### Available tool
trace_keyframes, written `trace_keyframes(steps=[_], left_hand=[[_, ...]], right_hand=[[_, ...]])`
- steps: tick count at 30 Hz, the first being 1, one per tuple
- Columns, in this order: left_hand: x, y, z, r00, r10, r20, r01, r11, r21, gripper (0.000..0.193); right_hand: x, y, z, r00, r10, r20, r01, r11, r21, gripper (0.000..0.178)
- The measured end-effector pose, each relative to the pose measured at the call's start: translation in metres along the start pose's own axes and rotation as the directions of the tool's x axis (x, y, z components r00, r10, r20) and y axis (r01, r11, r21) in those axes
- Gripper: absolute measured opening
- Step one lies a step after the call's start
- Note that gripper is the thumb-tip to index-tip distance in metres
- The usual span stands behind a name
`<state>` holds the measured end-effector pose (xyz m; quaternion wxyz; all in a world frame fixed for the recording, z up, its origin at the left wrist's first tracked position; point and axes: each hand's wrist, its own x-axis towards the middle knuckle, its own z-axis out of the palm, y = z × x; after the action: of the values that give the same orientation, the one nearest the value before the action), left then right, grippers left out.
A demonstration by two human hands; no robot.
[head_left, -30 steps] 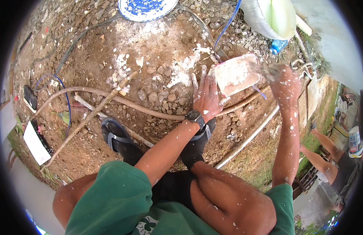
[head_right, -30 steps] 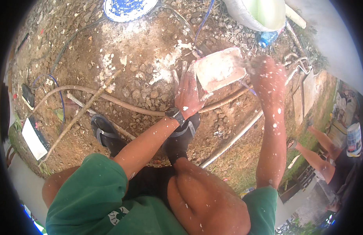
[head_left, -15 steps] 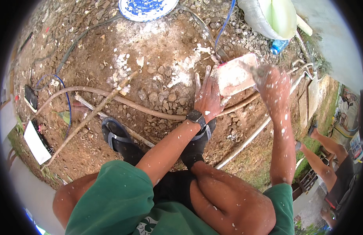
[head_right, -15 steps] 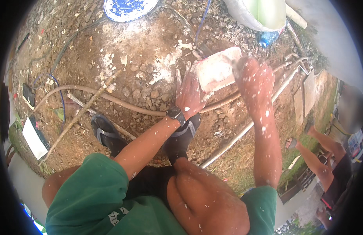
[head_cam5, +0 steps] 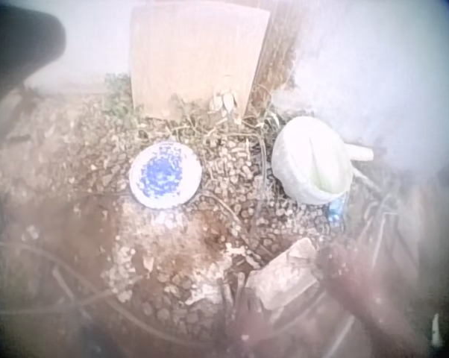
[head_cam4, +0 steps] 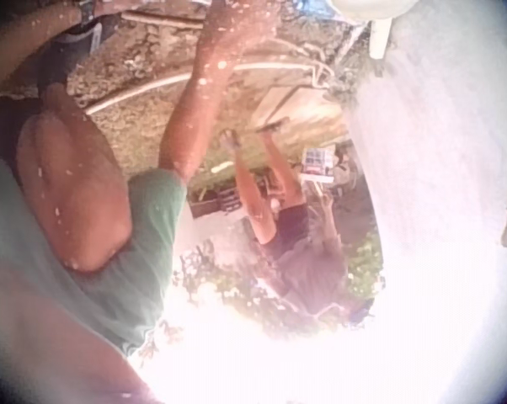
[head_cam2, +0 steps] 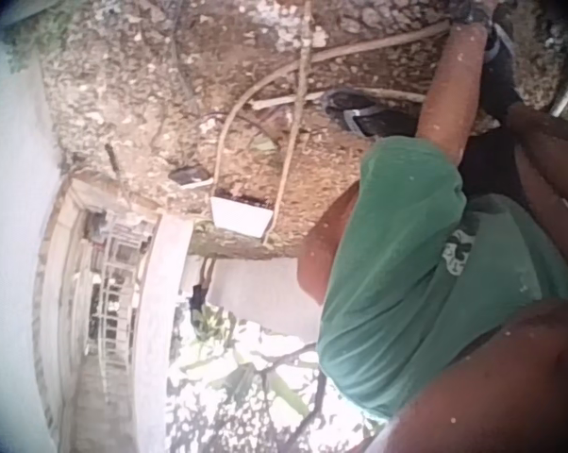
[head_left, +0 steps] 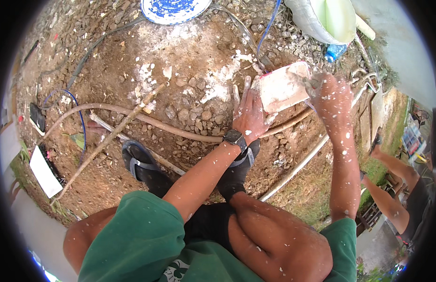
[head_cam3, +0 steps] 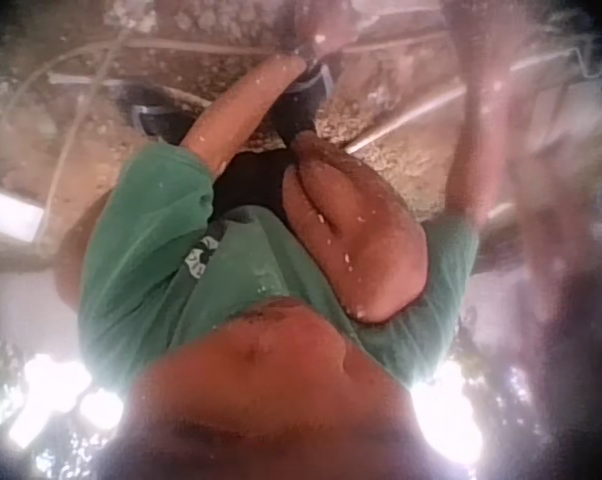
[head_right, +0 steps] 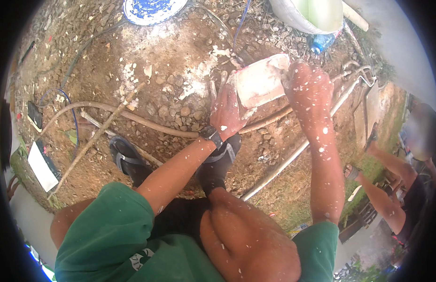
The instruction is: The person scoops a white powder from a bag into a small container and mixes it with a trowel. They then apply the mixture to a wall surface, smoothing it with the trowel.
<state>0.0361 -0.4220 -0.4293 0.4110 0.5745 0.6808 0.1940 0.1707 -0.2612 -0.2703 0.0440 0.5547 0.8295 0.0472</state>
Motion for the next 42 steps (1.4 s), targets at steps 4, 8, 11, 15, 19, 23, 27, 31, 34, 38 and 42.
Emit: trace_keyframes(steps=[4,8,11,15,19,23,27,31,34,38,42], left_hand=[[0.001,-0.002,0.007,1.000,-0.020,-0.022,0.019,0.999,-0.041,0.106],[0.001,-0.006,0.011,0.998,0.008,-0.061,-0.010,1.000,-0.023,0.105],[0.002,-0.007,0.012,0.997,-0.010,-0.073,0.003,0.995,-0.096,0.104],[0.002,-0.008,0.009,0.997,0.006,-0.081,-0.014,0.996,-0.091,0.105],[0.001,-0.007,0.008,0.996,-0.012,-0.091,0.004,0.996,-0.090,0.102],[0.002,-0.006,0.008,0.995,0.005,-0.103,-0.017,0.994,-0.112,0.101],[0.000,-0.005,0.008,0.996,-0.043,-0.083,0.034,0.993,-0.109,0.100],[0.004,-0.007,0.011,0.990,0.014,-0.143,-0.038,0.986,-0.163,0.103],[0.003,-0.008,0.012,0.999,-0.041,-0.024,0.040,0.998,-0.038,0.100],[0.000,-0.009,0.013,0.993,-0.006,-0.121,-0.008,0.994,-0.111,0.102],[0.002,-0.009,0.013,0.989,0.007,-0.148,-0.032,0.986,-0.166,0.100]], right_hand=[[0.003,-0.012,-0.012,1.000,-0.006,0.012,0.006,1.000,0.020,0.021],[-0.014,-0.032,-0.018,0.979,-0.183,0.085,0.177,0.982,0.066,0.019],[-0.019,-0.040,-0.020,0.994,-0.103,-0.029,0.106,0.977,0.187,0.018],[-0.022,-0.042,-0.030,0.968,-0.159,0.192,0.124,0.975,0.182,0.031],[-0.023,-0.049,-0.037,0.970,-0.211,0.119,0.203,0.977,0.071,0.026],[-0.023,-0.056,-0.042,0.931,-0.177,0.320,0.137,0.980,0.142,0.025],[-0.022,-0.052,-0.046,0.967,-0.038,0.252,0.010,0.994,0.110,0.027],[-0.022,-0.052,-0.038,0.957,-0.081,0.280,0.053,0.993,0.106,0.029],[-0.022,-0.051,-0.039,0.961,-0.091,0.262,0.057,0.990,0.133,0.032],[-0.020,-0.036,-0.045,0.959,0.082,0.270,-0.121,0.984,0.131,0.040],[-0.025,-0.019,-0.037,0.968,0.169,0.185,-0.199,0.968,0.155,0.033]])
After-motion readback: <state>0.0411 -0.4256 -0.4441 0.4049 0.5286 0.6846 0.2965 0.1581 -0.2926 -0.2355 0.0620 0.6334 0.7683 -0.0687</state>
